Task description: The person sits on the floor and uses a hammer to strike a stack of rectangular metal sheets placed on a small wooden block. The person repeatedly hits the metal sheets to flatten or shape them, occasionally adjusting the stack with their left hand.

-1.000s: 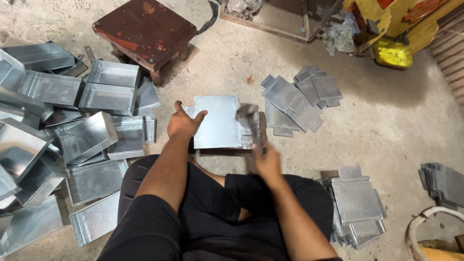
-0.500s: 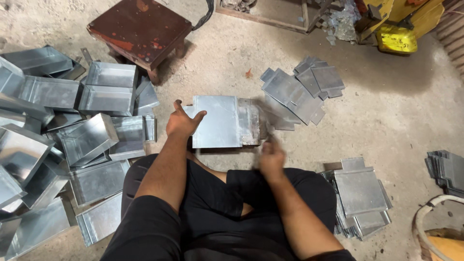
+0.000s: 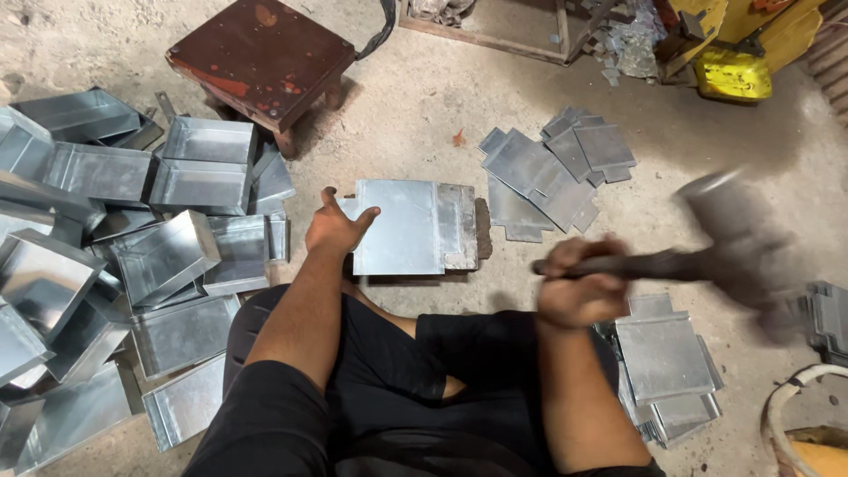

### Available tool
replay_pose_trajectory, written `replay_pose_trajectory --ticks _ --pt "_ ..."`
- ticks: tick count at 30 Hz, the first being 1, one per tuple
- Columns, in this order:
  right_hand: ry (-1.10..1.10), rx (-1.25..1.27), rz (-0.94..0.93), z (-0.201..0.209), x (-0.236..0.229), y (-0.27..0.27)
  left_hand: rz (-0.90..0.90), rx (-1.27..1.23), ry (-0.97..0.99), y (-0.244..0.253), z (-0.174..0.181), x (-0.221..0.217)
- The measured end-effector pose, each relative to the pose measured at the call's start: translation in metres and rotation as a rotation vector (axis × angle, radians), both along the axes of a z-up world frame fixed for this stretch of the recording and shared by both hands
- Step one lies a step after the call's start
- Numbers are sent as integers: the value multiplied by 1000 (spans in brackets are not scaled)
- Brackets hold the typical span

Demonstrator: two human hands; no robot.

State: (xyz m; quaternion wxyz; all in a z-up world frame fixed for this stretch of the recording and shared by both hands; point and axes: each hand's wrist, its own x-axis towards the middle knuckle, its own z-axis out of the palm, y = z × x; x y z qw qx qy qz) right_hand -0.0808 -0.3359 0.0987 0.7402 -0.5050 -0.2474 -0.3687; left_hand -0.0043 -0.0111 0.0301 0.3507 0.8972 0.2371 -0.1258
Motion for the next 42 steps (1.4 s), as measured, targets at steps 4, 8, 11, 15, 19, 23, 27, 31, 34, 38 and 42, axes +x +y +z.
replay_pose_trajectory --ticks 4,8,11,15,19,23,27,31,34,38,42 --pt "383 -688 -169 -79 3 25 -7 18 -40 0 -9 -5" --pt "534 -724 -274 -72 20 32 -16 20 -54 2 -10 -1" --pt "576 -512 -242 -20 23 13 -33 42 -81 3 -15 -4" --pt "186 -244 -133 18 17 -13 -46 31 -28 0 -9 -2" --pt "282 245 444 -26 14 -14 -53 27 20 -2 -5 -1" --pt "407 -886 -215 -86 11 21 -51 40 19 -3 -2 -3" --pt "800 -788 -295 -55 17 25 -49 11 -19 -2 -5 -6" --pt "318 -474 -199 7 10 8 -61 26 -30 -1 -10 -2" --pt "107 -178 -82 9 6 7 -66 8 -14 1 -13 -2" --pt "169 -240 23 -54 14 21 -69 22 -22 -1 -17 -2" --pt "647 -794 -231 -87 22 31 -84 31 -77 0 -14 0"
